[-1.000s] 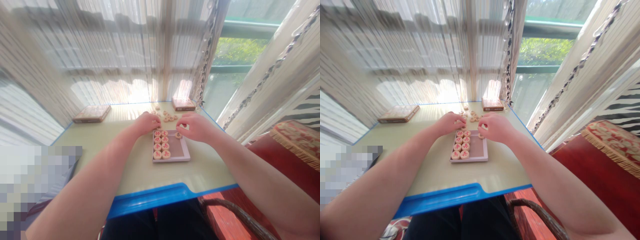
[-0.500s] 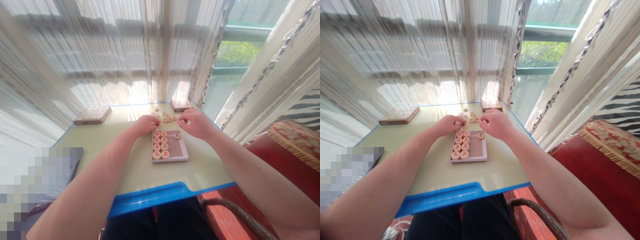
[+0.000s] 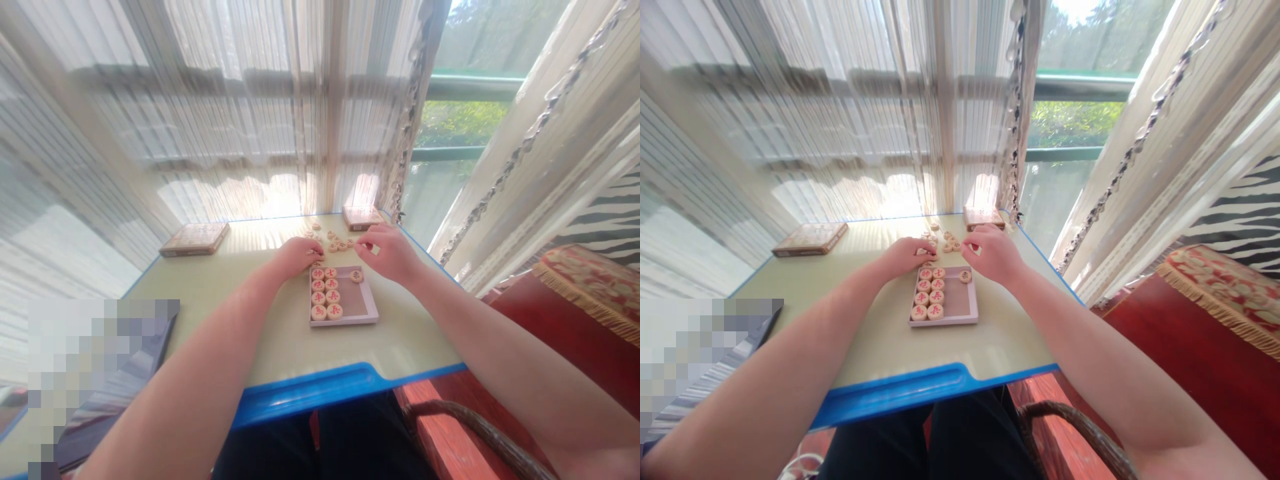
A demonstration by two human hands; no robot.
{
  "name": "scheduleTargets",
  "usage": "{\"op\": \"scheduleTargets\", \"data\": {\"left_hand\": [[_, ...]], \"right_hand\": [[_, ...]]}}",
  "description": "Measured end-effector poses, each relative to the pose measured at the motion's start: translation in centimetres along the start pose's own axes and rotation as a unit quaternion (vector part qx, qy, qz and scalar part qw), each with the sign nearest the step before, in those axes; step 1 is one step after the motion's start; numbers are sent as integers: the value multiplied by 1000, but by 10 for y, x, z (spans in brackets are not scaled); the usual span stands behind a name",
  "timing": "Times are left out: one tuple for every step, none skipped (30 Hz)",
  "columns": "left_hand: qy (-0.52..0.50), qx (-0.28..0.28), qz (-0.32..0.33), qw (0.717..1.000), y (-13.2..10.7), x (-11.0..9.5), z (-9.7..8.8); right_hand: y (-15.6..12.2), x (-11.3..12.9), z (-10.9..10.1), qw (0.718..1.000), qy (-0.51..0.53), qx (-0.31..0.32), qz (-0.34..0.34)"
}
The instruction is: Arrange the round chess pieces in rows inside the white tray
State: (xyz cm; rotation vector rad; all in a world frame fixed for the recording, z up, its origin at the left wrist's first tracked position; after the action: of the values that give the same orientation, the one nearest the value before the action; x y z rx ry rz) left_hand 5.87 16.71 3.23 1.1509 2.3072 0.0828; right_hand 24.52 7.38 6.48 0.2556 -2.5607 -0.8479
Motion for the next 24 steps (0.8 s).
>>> {"op": "scheduleTargets", "data": {"left_hand": [[2,-9,1,1000,0,0,-1],[-1,-23,-2,1000,0,0,-2],[-11,-42,-8,999,0,0,-3],[-32,-63,-16,997,0,0,-4],[-63,-83,-25,994,0,-1,-6],[-104,-98,-34,989,0,-3,-7],[-151,-107,-41,982,0,-5,-8],[-200,-109,-44,973,0,-8,-8],[-245,-109,-47,962,0,-12,-7],[-284,-108,-47,952,1,-15,-7],[-313,-106,-46,943,1,-19,-6],[-335,-106,-44,935,1,-23,-5],[-349,-105,-40,931,2,-26,-5],[-359,-101,-35,927,2,-29,-4],[-366,-95,-29,925,2,-31,-3],[-373,-89,-23,923,3,-33,-3],[-380,-84,-16,921,3,-34,-2],[-388,-78,-9,918,3,-35,-2],[-396,-74,-3,915,3,-36,-2],[-402,-72,2,913,3,-37,-2],[-406,-72,6,911,3,-37,-3],[-411,-72,8,909,2,-38,-3],[-416,-73,7,906,2,-38,-4],[-421,-75,5,904,2,-38,-4]], "right_hand": [[0,0,2,1000,0,8,0],[-1,-1,4,1000,0,17,2],[-1,-1,6,1000,-1,24,4],[-1,-1,7,1000,-3,29,6],[-1,-1,7,999,-3,32,7],[-1,-1,8,999,0,32,7],[-1,-1,8,999,5,32,7],[-2,0,8,999,14,35,7],[-2,0,8,999,24,42,9],[-3,1,9,998,34,53,14],[-3,1,9,997,42,64,22],[-4,2,10,996,47,74,30],[-4,2,10,995,51,81,38],[-5,3,10,994,54,83,44],[-5,3,10,994,56,81,49],[-5,3,10,994,59,79,50],[-5,4,10,994,65,77,49],[-4,4,10,993,73,74,47],[-4,4,10,993,83,72,42],[-4,3,10,993,92,69,35],[-4,3,10,993,98,66,26],[-4,3,10,993,102,61,17],[-4,2,10,993,103,55,9],[-4,2,10,993,103,49,2]]}}
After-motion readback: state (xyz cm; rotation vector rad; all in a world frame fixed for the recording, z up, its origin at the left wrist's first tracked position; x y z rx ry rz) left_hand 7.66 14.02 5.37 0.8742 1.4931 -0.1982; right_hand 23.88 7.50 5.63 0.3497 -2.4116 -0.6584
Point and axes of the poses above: each hand's wrist, its own y-axis towards the middle knuckle, its own z-axis out of the palm, x = y × z, the point moved 3 cm from there along y, towards the middle knuckle, and after that the axes turned 11 degrees about z, right-handed, at the moved point
